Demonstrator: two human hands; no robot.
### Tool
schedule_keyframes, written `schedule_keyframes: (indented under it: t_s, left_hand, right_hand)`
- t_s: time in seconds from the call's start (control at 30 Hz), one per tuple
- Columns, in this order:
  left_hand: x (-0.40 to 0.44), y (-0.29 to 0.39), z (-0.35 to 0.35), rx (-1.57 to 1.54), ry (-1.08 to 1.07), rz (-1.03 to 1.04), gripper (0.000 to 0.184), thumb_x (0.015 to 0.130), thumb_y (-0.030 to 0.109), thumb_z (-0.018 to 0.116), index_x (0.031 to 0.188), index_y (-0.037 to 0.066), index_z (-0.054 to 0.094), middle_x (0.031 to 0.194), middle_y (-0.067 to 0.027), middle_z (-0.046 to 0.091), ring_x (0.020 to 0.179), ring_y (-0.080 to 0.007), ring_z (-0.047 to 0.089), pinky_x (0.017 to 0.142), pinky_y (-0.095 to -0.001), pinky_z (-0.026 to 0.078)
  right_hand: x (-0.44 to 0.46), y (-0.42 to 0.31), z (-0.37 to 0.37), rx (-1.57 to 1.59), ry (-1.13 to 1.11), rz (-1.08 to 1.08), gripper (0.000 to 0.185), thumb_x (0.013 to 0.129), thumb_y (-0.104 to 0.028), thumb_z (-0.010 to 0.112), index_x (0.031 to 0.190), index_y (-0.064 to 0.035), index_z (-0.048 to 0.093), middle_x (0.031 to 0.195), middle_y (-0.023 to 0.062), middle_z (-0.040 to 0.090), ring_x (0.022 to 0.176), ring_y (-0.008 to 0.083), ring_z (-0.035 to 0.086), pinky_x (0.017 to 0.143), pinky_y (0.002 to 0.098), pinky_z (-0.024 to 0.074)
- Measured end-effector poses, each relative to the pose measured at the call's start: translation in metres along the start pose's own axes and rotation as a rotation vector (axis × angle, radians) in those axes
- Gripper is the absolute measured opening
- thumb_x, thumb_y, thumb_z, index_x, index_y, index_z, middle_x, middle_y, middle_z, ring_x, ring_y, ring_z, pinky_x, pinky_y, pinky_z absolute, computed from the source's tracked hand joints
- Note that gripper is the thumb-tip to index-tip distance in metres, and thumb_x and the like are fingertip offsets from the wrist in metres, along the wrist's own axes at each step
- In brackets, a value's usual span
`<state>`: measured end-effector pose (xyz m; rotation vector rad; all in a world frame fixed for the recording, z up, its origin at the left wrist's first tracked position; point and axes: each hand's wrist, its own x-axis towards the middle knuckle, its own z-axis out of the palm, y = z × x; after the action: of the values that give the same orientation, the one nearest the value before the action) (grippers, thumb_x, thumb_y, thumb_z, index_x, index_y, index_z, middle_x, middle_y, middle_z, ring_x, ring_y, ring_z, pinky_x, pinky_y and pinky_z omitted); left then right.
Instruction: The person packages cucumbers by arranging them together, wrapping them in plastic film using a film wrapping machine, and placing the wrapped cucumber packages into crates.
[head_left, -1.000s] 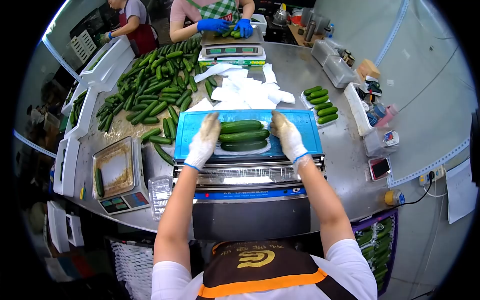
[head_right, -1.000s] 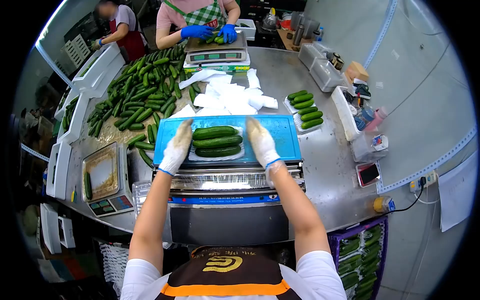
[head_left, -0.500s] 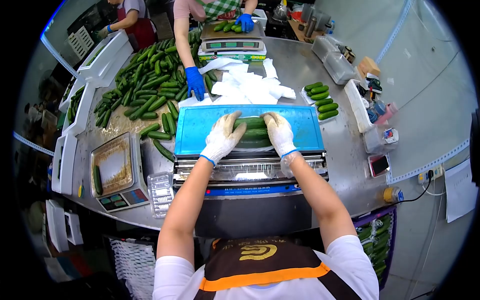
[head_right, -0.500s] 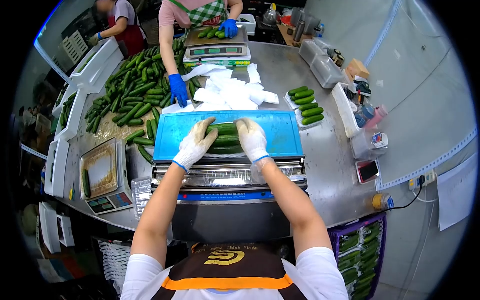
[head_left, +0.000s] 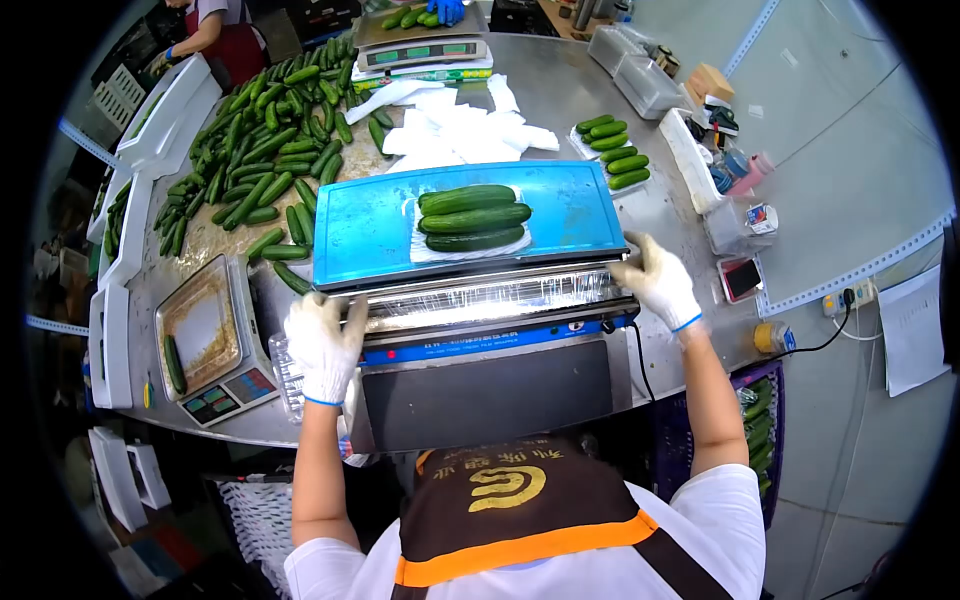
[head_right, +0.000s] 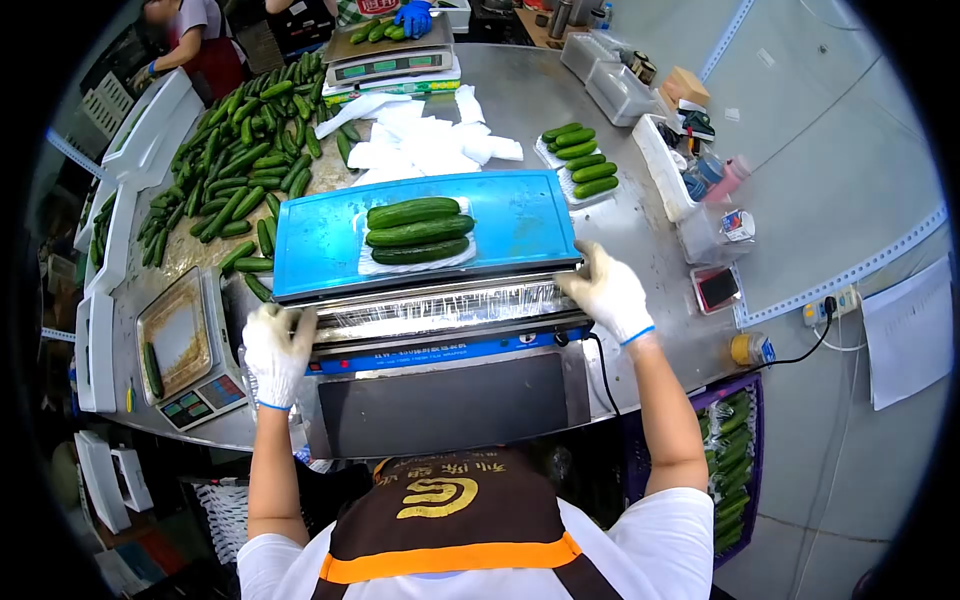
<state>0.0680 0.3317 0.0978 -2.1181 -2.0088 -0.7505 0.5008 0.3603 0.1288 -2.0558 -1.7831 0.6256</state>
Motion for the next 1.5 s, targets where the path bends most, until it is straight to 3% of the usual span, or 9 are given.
schedule_keyframes:
  t_s: [0.3,0.57,0.77,0.83,0.93,1.1,1.17,1.37,1.5]
  left_hand:
    - [-0.005,0.043,0.044,-0.121,-0.067,0.015,0.034,0.078,0.037,0.071,0.063,0.007,0.065,0.07,-0.0135,0.061,0.07,-0.0328,0.06,0.067,-0.046,0.044]
    - [-0.039,0.032,-0.035,-1.687,-0.676,-0.748,0.021,0.088,0.017,0.061,0.073,0.003,0.058,0.076,-0.0063,0.058,0.069,-0.0169,0.056,0.067,-0.0285,0.047]
    - [0.027,0.055,-0.09,-2.283,-0.422,-0.309,0.03,0.093,0.022,0.06,0.069,0.005,0.053,0.086,-0.0173,0.062,0.09,-0.0308,0.061,0.09,-0.0472,0.051]
    - [0.072,0.074,-0.096,-2.376,-0.134,-0.648,0.023,0.095,0.019,0.059,0.08,0.002,0.06,0.09,-0.0178,0.064,0.091,-0.0307,0.062,0.094,-0.0454,0.05]
    - [0.141,0.069,-0.022,-2.185,0.067,-0.432,0.019,0.094,0.019,0.061,0.091,0.001,0.063,0.102,-0.0169,0.067,0.094,-0.027,0.064,0.094,-0.0409,0.051]
    - [0.159,0.035,0.114,-1.16,-0.115,-0.565,0.024,0.092,0.023,0.061,0.086,-0.001,0.062,0.089,-0.0075,0.065,0.079,-0.013,0.056,0.074,-0.0265,0.046]
    - [0.138,0.024,0.143,-0.969,-0.223,-0.587,0.03,0.091,0.026,0.061,0.091,-0.003,0.064,0.082,-0.0051,0.062,0.076,-0.012,0.053,0.07,-0.0266,0.044]
    - [0.1,0.052,0.039,-0.647,-0.575,-0.26,0.095,0.074,0.048,0.075,0.142,-0.006,0.036,0.129,-0.0302,0.056,0.122,-0.0361,0.056,0.105,-0.0366,0.042]
    - [0.087,0.062,0.055,-0.554,-0.455,-0.139,0.097,0.068,0.048,0.081,0.136,-0.009,0.043,0.125,-0.0327,0.057,0.117,-0.0363,0.059,0.1,-0.0383,0.046]
  right_hand:
    - [-0.006,-0.017,0.045,0.167,0.013,0.07,0.089,0.073,-0.022,0.074,0.147,0.0022,0.032,0.084,0.0118,0.068,0.079,0.0237,0.068,0.075,0.0343,0.052]
    - [-0.069,-0.001,-0.008,1.603,-0.564,0.705,0.037,0.082,-0.003,0.058,0.118,0.0074,0.054,0.069,-0.0007,0.049,0.048,0.0044,0.039,0.037,0.0194,0.0238]
    - [-0.032,-0.053,-0.069,1.775,-0.539,0.071,0.02,0.086,-0.009,0.059,0.104,0.0018,0.057,0.062,-0.001,0.042,0.045,0.0078,0.037,0.035,0.0217,0.024]
    - [0.01,-0.084,-0.06,1.795,-0.368,-0.171,0.013,0.098,-0.017,0.055,0.097,-0.0045,0.058,0.075,0.0013,0.053,0.058,0.0124,0.05,0.045,0.021,0.0389]
    - [0.087,-0.109,-0.007,1.594,-0.127,-0.315,0.026,0.098,-0.019,0.059,0.115,0.0004,0.062,0.11,0.0142,0.066,0.096,0.0228,0.064,0.085,0.0342,0.0518]
    - [0.165,-0.083,0.098,1.225,-0.128,-0.053,0.034,0.095,-0.025,0.063,0.11,0.0061,0.063,0.088,0.0049,0.064,0.075,0.0125,0.059,0.069,0.0249,0.0487]
    - [0.157,-0.066,0.108,0.619,-0.09,-0.048,0.04,0.093,-0.027,0.065,0.112,0.0078,0.063,0.089,0.007,0.064,0.072,0.0121,0.059,0.067,0.0256,0.0494]
    - [0.089,-0.078,0.064,0.398,-0.343,-0.011,0.084,0.074,-0.051,0.075,0.123,0.0134,0.053,0.104,0.0221,0.067,0.086,0.0216,0.067,0.082,0.0313,0.0526]
    - [0.08,-0.088,0.067,0.188,-0.209,-0.085,0.077,0.071,-0.037,0.084,0.121,0.0126,0.053,0.103,0.019,0.067,0.093,0.0229,0.066,0.078,0.0302,0.0534]
